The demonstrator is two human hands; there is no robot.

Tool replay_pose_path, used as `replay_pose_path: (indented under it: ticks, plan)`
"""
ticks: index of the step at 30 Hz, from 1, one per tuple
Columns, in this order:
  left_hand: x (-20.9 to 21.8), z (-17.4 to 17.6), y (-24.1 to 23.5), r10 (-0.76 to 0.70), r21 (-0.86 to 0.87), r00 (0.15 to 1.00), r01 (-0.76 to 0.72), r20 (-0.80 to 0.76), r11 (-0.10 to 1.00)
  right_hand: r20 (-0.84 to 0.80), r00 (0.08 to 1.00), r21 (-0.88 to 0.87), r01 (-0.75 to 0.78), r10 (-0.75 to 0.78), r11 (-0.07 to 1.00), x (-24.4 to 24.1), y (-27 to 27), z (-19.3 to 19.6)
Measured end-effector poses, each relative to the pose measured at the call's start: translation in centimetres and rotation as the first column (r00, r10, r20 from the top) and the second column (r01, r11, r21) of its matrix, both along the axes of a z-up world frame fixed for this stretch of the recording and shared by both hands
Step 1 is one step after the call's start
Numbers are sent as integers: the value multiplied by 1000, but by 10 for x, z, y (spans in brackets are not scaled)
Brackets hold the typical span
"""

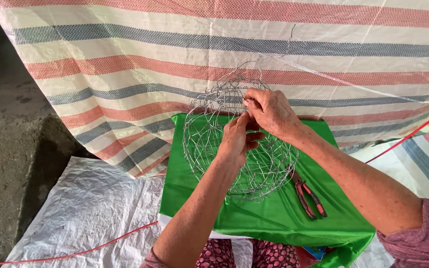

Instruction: Manually shaping a wire mesh structure and using pliers to cut and bend wires into place.

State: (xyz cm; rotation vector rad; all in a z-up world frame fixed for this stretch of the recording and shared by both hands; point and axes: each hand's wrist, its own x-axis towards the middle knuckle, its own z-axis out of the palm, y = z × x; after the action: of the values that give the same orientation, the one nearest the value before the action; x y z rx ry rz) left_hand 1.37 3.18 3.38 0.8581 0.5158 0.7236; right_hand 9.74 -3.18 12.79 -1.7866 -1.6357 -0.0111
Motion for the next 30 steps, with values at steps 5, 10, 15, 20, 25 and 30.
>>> replay_pose_path:
  ticks: [5,10,15,20,25,30]
  plan:
    - [7,-11,3,35,25,999,-36,29,999,100,995,44,18,-22,999,0,-4,-10]
    - [1,-7,-4,34,17,999,-35,41,999,80,997,59,14,-19,998,5,-5,-9]
    - [-5,-15,-8,40,-13,993,-39,114,999,-97,983,-97,-165,156,982,9,-3,11]
    - [-21,-3,-19,38,22,992,-41,116,999,66,984,-187,-149,164,971,10,3,19]
    - [-46,19,-37,61,194,998,-66,33,979,25,991,-198,-125,132,972,-3,-7,18]
    - [-72,21,-49,539,921,824,-59,-172,384,56,994,-141,-90,98,986,-2,-5,11]
